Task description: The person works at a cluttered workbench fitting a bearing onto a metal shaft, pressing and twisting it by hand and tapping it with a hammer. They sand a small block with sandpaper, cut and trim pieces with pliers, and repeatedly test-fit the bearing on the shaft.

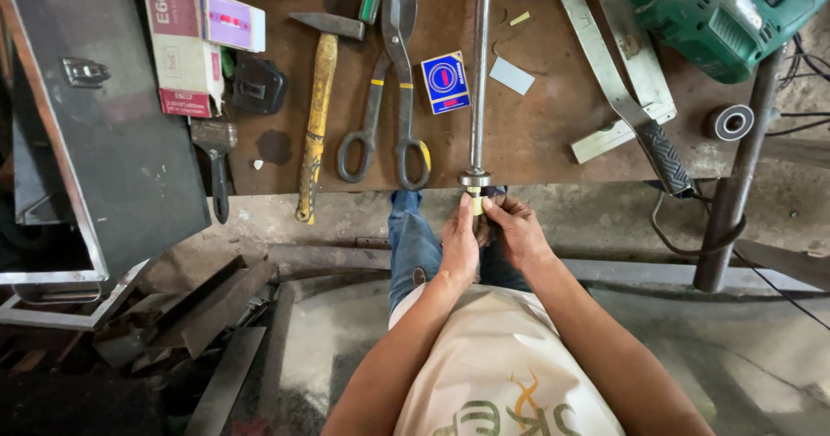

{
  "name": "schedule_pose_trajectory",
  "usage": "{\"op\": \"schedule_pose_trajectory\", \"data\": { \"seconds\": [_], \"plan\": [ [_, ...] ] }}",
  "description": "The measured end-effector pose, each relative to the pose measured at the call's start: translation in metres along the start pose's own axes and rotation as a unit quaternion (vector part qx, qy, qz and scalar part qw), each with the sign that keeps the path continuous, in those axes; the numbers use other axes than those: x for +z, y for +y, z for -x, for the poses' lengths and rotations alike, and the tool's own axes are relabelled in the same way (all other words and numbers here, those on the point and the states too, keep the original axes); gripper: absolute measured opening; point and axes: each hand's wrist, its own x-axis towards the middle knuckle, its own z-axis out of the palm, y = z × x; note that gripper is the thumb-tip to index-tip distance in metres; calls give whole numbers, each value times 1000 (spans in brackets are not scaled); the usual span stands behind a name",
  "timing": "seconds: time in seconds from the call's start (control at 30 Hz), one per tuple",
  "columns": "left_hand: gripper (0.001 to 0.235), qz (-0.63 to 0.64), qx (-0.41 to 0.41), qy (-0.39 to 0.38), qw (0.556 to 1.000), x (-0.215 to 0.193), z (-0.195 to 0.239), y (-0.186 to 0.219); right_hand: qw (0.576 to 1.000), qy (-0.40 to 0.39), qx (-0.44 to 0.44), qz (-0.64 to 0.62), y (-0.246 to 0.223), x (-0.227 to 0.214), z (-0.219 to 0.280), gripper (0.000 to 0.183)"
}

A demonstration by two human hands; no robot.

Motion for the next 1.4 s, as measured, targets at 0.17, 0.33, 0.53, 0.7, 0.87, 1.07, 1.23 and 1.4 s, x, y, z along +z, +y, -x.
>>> {"op": "schedule_pose_trajectory", "data": {
  "seconds": [0.17,0.33,0.53,0.7,0.87,1.07,1.23,1.4],
  "plan": [
    [53,-44,5,-17,999,-15,-9,-14,1000,18,8,22,1,-10,1,13],
    [54,-156,-15,-26,987,-32,25,21,992,16,24,120,-18,10,40,16],
    [45,-293,-46,-104,949,-55,74,72,952,-12,53,301,-16,7,79,30],
    [34,-226,34,-139,964,-32,96,141,961,-56,1,272,-53,64,72,30],
    [39,-405,467,-27,786,-11,125,238,951,-50,-118,282,-64,119,-2,36],
    [40,-401,577,-26,711,-26,124,288,626,52,-279,726,-20,174,-75,58],
    [39,-370,572,-45,731,-47,113,303,540,84,-233,804,-9,192,-86,73],
    [39,-361,548,-62,752,-54,102,313,578,151,-207,775,-9,207,-74,57]
  ]
}}
